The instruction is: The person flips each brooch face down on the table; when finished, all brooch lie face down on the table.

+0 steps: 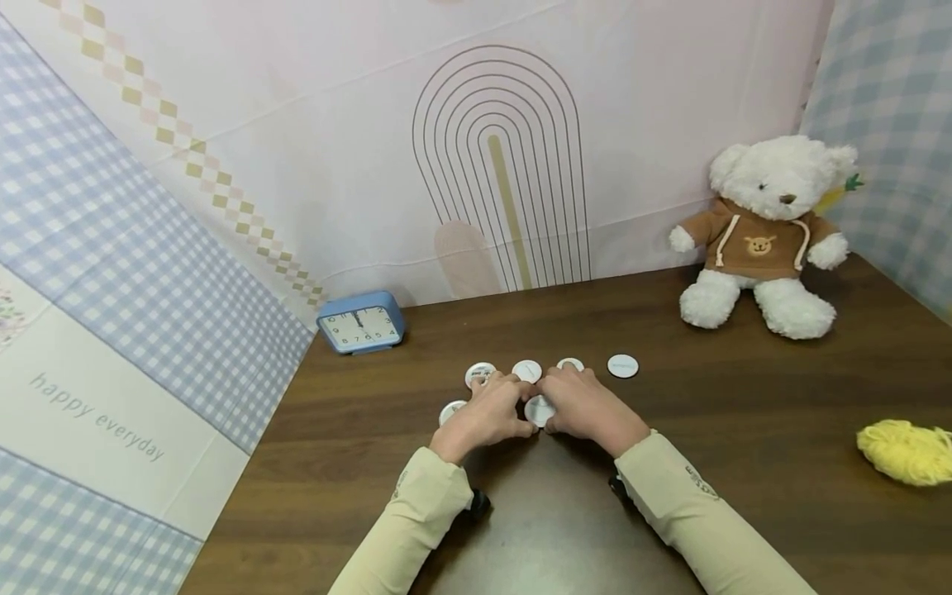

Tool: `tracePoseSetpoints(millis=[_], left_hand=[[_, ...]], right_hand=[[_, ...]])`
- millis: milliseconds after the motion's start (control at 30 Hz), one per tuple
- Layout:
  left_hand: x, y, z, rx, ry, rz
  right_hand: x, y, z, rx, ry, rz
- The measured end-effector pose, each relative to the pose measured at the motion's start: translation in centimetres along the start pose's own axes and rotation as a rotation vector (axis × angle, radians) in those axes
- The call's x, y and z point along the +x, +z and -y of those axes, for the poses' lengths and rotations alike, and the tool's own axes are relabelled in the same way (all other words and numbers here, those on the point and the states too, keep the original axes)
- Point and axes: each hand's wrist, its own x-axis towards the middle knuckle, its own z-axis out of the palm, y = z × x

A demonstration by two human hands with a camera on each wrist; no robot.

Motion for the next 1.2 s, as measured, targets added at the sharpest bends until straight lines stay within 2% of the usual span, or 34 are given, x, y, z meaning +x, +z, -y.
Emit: tracePoseSetpoints(millis=[233, 467, 733, 1000, 1200], left_hand=[[0.0, 0.1, 0.0, -0.016, -0.020, 0.030], [-0.2, 0.3, -0.2, -0.036, -0.011, 0.030], [-0.2, -0.2, -0.4, -0.024, -0.020, 0.034], [0.3, -0.3, -1.3, -0.010, -0.033, 0.054], [0.8, -0.3, -1.9, -0.007, -0.008, 0.037]], right_hand=[[0.1, 0.2, 0.1, 0.013, 0.013, 0.036], [-0.3, 0.5, 0.1, 0.028, 0.029, 0.043], [-0.3, 0.0, 0.2, 0.027, 0.030, 0.037], [-1.4, -0.8, -0.2, 0.009, 0.108, 0.075], [-2.4, -1.3, -0.5, -0.011, 0.134, 0.085]])
